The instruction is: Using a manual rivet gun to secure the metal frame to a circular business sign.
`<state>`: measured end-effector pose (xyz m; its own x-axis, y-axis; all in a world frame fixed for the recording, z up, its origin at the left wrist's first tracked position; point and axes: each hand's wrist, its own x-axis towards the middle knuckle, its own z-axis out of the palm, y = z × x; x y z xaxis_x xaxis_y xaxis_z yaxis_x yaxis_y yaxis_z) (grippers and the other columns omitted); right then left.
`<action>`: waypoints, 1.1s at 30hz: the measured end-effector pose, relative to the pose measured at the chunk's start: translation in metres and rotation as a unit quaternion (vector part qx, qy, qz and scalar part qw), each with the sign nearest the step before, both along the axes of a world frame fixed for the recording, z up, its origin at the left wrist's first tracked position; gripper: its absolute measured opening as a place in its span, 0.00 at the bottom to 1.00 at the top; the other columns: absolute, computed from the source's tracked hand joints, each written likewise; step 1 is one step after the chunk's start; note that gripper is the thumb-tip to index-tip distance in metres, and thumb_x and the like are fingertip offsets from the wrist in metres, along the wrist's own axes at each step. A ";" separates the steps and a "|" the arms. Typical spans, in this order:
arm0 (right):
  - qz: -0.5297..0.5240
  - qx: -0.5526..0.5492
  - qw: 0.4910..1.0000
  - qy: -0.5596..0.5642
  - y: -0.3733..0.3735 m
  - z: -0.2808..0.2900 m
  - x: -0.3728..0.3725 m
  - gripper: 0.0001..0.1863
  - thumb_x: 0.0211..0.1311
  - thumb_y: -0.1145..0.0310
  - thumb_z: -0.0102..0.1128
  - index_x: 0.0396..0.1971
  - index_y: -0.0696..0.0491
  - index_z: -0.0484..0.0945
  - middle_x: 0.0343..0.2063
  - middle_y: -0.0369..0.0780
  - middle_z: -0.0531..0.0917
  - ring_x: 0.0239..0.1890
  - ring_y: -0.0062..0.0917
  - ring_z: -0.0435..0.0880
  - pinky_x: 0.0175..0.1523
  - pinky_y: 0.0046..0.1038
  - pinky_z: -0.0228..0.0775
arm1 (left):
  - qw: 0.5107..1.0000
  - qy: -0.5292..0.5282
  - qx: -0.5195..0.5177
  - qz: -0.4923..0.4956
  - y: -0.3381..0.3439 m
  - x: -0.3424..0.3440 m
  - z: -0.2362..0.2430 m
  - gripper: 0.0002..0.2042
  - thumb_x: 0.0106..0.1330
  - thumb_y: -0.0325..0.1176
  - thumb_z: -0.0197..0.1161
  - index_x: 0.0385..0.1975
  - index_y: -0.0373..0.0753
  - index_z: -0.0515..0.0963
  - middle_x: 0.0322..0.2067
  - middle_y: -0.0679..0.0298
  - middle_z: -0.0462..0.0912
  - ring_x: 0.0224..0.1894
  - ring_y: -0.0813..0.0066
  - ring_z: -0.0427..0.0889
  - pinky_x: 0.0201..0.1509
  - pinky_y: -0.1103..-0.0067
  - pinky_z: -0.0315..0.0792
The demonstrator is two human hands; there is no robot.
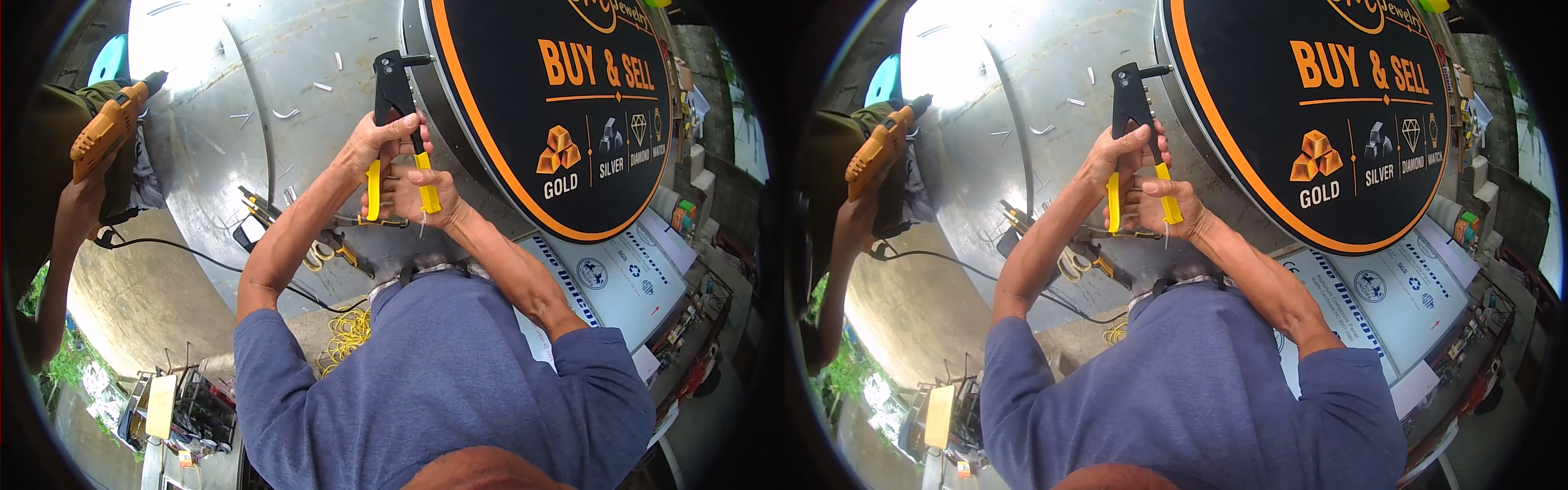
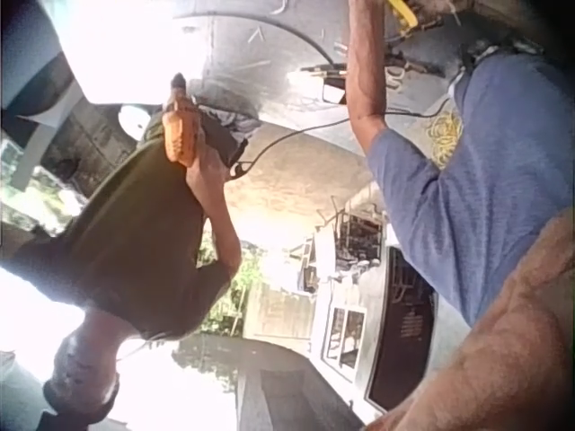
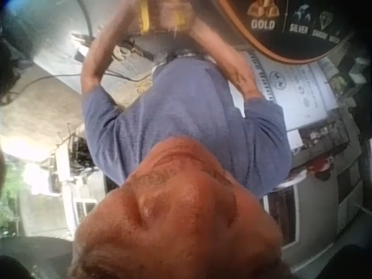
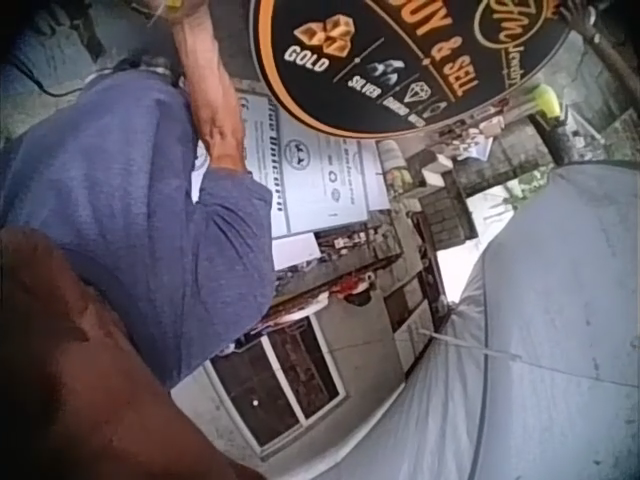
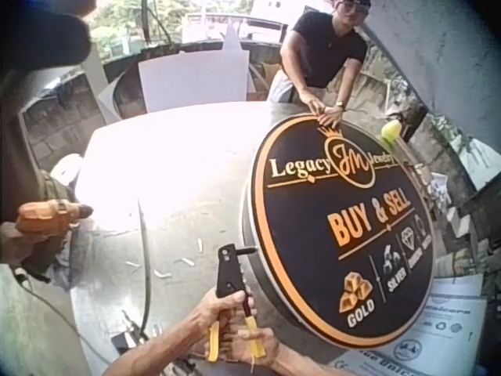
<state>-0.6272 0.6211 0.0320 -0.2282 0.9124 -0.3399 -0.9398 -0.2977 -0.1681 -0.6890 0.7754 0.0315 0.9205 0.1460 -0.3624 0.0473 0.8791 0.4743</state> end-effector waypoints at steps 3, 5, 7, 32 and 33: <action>-0.026 0.003 1.000 -0.003 -0.002 -0.003 0.001 0.34 0.59 0.51 0.62 0.56 0.63 0.71 0.46 0.54 0.81 0.51 0.41 0.80 0.60 0.41 0.68 | 0.999 0.039 0.015 0.003 -0.005 0.003 -0.003 0.18 0.62 0.40 0.72 0.41 0.36 0.75 0.31 0.62 0.81 0.33 0.69 0.84 0.44 0.71 0.82; -0.038 -0.021 0.999 -0.028 -0.003 -0.001 -0.001 0.32 0.59 0.51 0.63 0.54 0.62 0.73 0.41 0.51 0.82 0.46 0.38 0.83 0.55 0.40 0.72 | 0.998 0.063 0.022 0.002 -0.009 0.006 -0.003 0.18 0.61 0.40 0.73 0.41 0.37 0.74 0.29 0.64 0.79 0.32 0.70 0.82 0.43 0.71 0.80; -0.050 -0.044 0.996 -0.053 -0.005 -0.003 -0.002 0.30 0.59 0.51 0.63 0.52 0.61 0.74 0.37 0.48 0.83 0.41 0.36 0.85 0.50 0.39 0.76 | 0.994 0.094 0.049 0.015 -0.012 0.009 -0.002 0.16 0.60 0.40 0.73 0.36 0.39 0.74 0.25 0.65 0.78 0.27 0.71 0.81 0.35 0.74 0.78; -0.012 -0.110 0.897 -0.429 -0.021 0.036 0.039 0.14 0.62 0.65 0.66 0.40 0.58 0.78 0.17 0.31 0.73 0.14 0.11 0.69 0.17 0.14 0.61 | 0.992 -0.055 0.086 -0.077 0.044 -0.031 0.008 0.25 0.60 0.18 0.57 0.60 0.22 0.68 0.59 0.40 0.74 0.63 0.44 0.74 0.63 0.51 0.73; -0.021 -0.103 0.906 -0.409 -0.019 0.036 0.037 0.14 0.62 0.66 0.66 0.41 0.58 0.77 0.16 0.30 0.72 0.13 0.11 0.68 0.17 0.14 0.61 | 0.992 -0.053 0.077 -0.083 0.046 -0.030 0.010 0.26 0.58 0.17 0.56 0.60 0.21 0.68 0.59 0.39 0.74 0.63 0.43 0.74 0.63 0.51 0.74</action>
<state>-0.5903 0.6019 0.0680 0.2100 0.8128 -0.5434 -0.5362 -0.3690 -0.7592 -0.7190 0.8218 0.0414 0.9682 0.0363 -0.2474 0.1273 0.7801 0.6126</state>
